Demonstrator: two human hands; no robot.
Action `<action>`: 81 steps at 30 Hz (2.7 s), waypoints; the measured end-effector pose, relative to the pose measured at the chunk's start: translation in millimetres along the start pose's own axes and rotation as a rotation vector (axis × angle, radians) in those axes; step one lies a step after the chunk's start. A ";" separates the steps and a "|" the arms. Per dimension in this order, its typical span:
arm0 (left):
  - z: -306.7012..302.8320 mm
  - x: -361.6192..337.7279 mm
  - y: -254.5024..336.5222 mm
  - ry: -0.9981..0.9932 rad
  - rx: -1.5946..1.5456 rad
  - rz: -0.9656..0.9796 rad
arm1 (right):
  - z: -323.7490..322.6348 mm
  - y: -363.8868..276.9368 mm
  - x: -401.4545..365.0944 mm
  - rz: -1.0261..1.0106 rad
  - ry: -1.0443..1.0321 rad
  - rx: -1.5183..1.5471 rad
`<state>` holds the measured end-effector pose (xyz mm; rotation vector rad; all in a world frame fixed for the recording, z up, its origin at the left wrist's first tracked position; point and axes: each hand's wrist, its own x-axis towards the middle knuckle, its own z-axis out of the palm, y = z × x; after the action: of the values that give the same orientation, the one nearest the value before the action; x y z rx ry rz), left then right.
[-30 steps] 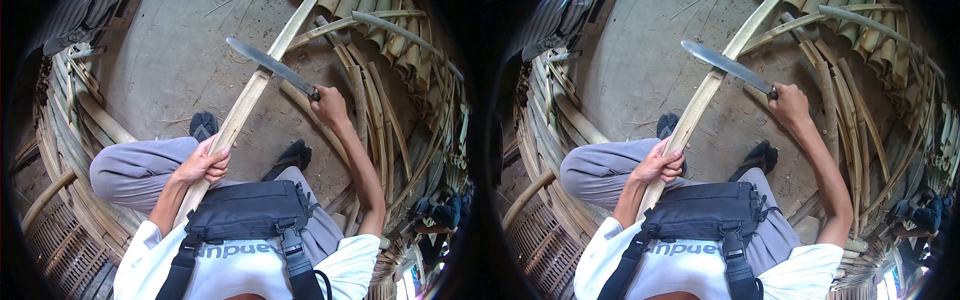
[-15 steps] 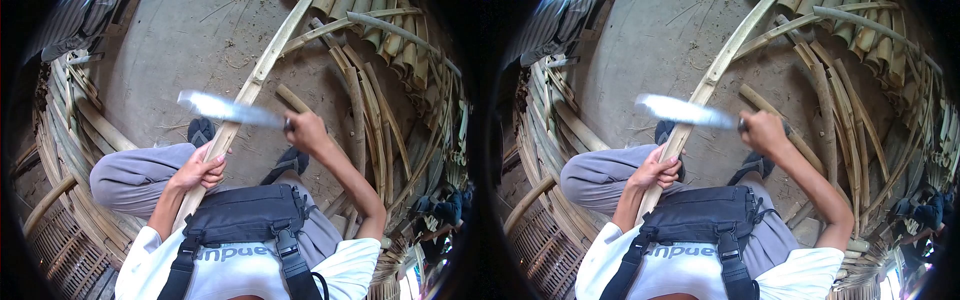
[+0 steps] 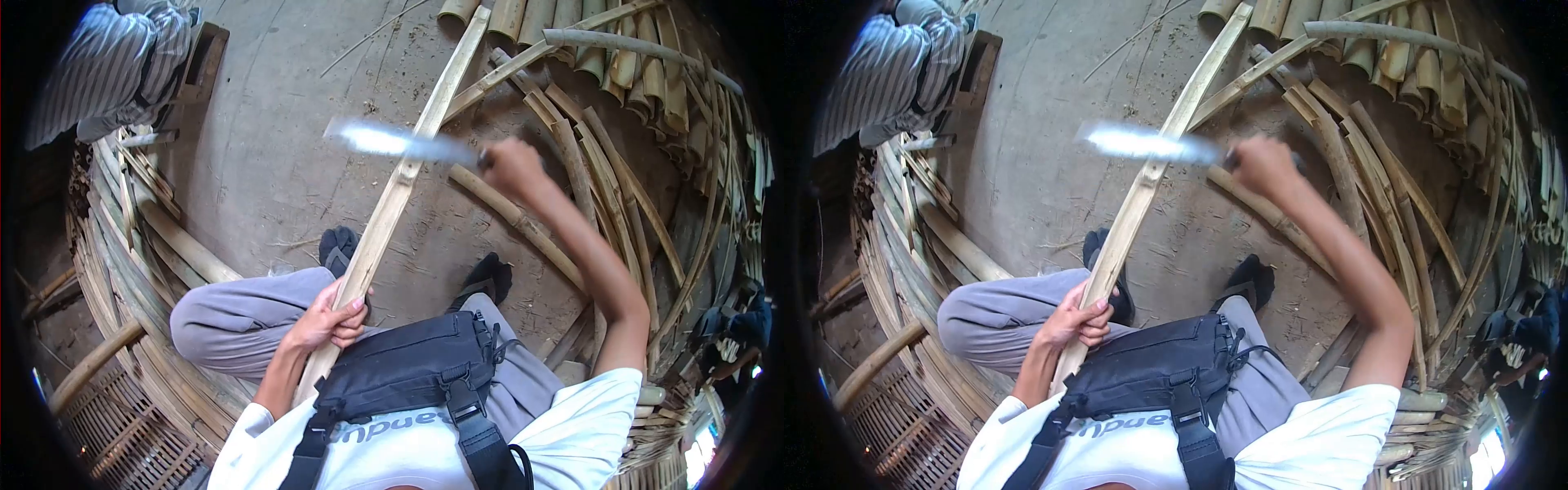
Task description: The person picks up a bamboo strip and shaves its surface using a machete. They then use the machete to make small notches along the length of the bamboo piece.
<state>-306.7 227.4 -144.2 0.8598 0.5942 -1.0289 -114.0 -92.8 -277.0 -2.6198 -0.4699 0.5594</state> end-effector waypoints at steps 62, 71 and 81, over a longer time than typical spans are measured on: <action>149.4 211.5 138.6 0.298 0.313 1.684 | -205.4 -151.2 1.4 -0.595 0.278 0.490; 145.5 215.7 142.7 0.470 0.600 1.725 | -170.6 -160.5 -5.4 -0.475 0.310 0.576; 129.7 -23.9 62.8 -0.191 1.537 0.993 | -184.2 -94.5 77.1 -0.537 0.422 0.115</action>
<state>-254.9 146.1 -34.4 2.0342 -0.9499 -0.4478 13.2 -41.0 -104.0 -2.2701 -0.9177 -0.1340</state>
